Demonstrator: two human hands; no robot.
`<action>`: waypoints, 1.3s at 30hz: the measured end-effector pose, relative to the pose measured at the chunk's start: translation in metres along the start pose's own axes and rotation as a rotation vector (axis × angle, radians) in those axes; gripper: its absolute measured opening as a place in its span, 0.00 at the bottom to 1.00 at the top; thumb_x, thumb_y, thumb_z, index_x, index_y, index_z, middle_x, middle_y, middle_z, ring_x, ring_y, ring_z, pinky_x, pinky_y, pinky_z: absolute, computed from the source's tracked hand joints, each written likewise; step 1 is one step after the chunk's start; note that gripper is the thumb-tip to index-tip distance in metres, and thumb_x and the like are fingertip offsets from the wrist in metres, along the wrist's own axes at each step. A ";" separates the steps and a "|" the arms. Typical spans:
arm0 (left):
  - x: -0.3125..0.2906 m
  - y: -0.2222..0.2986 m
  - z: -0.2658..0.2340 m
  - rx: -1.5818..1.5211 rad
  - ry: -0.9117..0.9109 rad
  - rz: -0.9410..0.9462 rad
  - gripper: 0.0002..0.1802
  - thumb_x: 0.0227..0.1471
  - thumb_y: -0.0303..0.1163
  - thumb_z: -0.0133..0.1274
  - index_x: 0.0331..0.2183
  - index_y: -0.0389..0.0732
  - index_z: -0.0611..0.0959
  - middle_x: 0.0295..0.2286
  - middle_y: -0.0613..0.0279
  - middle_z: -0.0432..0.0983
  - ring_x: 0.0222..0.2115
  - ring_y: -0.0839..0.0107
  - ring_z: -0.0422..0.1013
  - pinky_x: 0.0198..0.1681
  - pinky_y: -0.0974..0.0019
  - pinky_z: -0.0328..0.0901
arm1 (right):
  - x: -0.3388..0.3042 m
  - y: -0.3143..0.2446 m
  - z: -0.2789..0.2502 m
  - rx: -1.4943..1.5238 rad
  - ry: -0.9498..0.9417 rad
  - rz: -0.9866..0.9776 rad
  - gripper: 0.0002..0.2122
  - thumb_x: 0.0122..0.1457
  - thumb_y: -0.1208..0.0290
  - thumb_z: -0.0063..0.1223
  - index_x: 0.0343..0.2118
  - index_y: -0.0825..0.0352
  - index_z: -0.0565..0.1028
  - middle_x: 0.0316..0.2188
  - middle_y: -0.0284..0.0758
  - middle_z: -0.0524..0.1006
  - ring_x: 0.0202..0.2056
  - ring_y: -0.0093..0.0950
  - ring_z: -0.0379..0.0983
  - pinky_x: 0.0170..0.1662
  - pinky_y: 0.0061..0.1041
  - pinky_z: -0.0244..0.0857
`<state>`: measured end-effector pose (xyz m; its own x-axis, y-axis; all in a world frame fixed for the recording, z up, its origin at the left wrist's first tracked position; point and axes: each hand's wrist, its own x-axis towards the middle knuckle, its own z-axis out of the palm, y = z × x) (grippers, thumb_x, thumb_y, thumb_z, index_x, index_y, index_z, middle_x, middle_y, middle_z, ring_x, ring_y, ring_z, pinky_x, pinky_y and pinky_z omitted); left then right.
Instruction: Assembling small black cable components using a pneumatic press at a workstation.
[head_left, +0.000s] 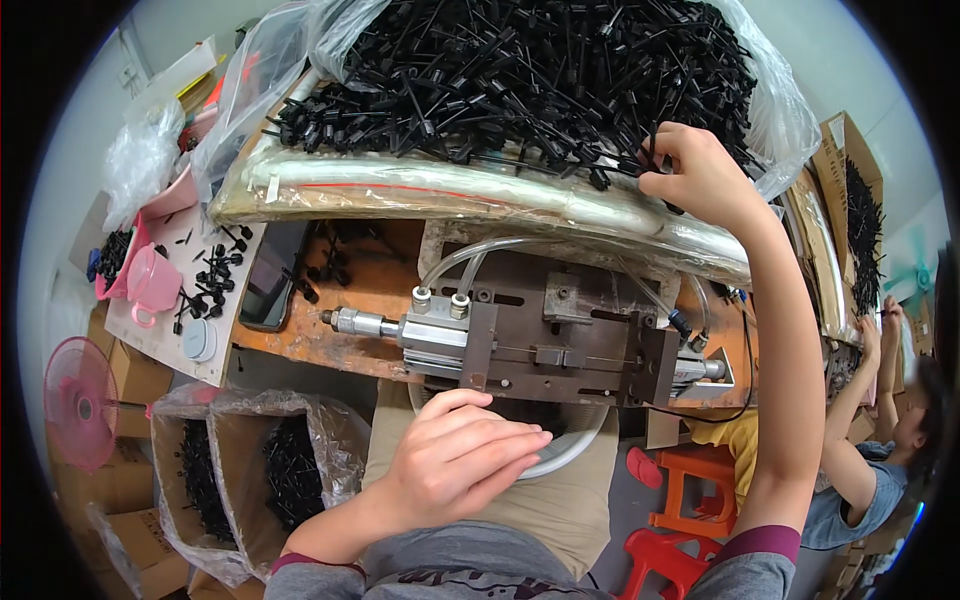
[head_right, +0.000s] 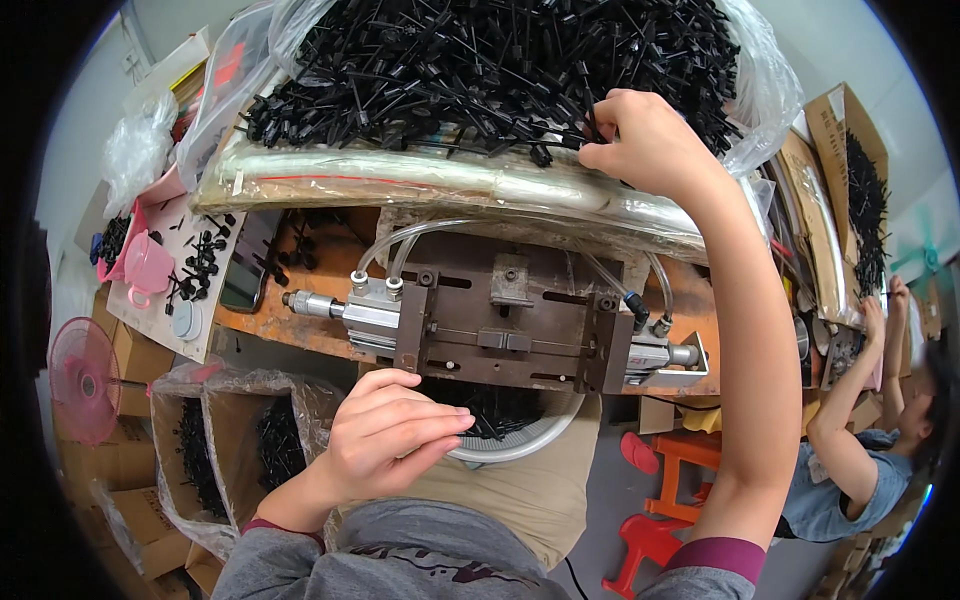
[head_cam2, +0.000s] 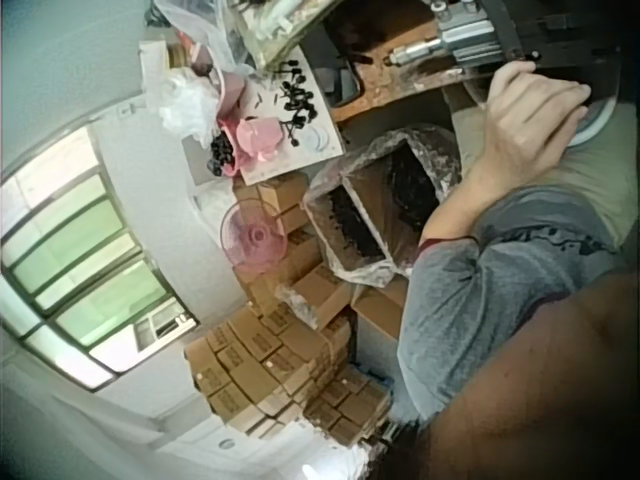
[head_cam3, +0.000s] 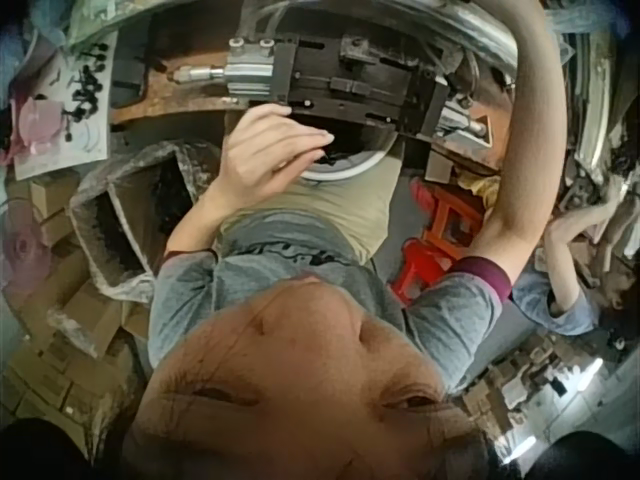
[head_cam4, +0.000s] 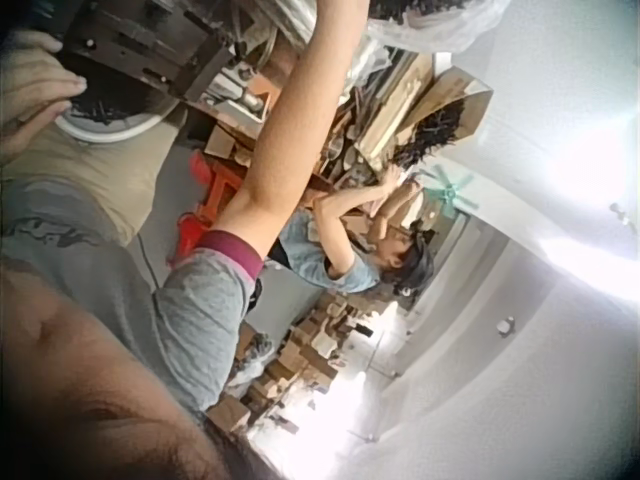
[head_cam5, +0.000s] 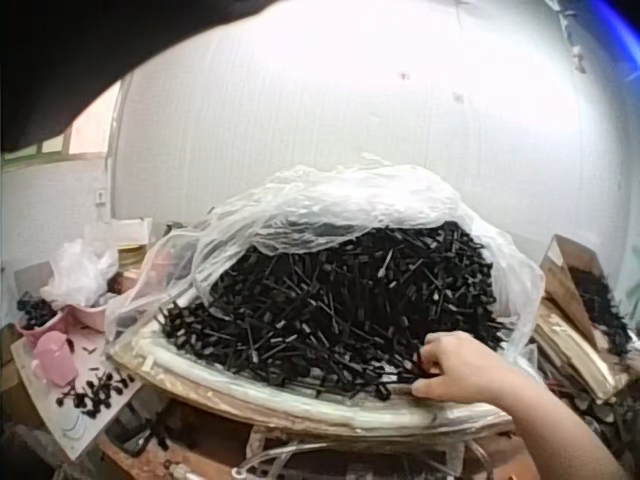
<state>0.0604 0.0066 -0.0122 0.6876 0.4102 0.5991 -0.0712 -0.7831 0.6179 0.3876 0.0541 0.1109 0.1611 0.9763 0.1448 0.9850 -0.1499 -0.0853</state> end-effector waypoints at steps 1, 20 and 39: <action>-0.001 0.000 0.001 -0.002 0.000 -0.004 0.11 0.43 0.26 0.65 0.35 0.44 0.87 0.32 0.67 0.83 0.30 0.74 0.76 0.47 0.63 0.66 | -0.001 0.002 0.001 -0.025 0.020 -0.028 0.15 0.47 0.69 0.56 0.35 0.76 0.77 0.27 0.38 0.71 0.27 0.31 0.68 0.33 0.30 0.64; -0.009 0.001 0.011 -0.016 -0.042 -0.007 0.12 0.44 0.26 0.64 0.36 0.43 0.87 0.34 0.66 0.83 0.31 0.73 0.76 0.43 0.66 0.67 | -0.016 0.015 -0.006 0.067 0.324 0.101 0.12 0.52 0.66 0.60 0.32 0.73 0.78 0.31 0.41 0.75 0.35 0.39 0.74 0.39 0.33 0.66; 0.008 0.011 0.013 -0.193 0.179 -0.087 0.20 0.43 0.19 0.63 0.42 0.35 0.83 0.39 0.53 0.80 0.35 0.63 0.77 0.37 0.66 0.71 | -0.140 -0.077 0.035 0.182 0.644 -0.241 0.14 0.46 0.84 0.58 0.39 0.68 0.80 0.31 0.39 0.72 0.31 0.32 0.74 0.29 0.24 0.70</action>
<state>0.0744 -0.0046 -0.0075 0.5600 0.5611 0.6095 -0.1660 -0.6449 0.7461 0.2869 -0.0652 0.0632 -0.0001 0.6841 0.7294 0.9809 0.1420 -0.1330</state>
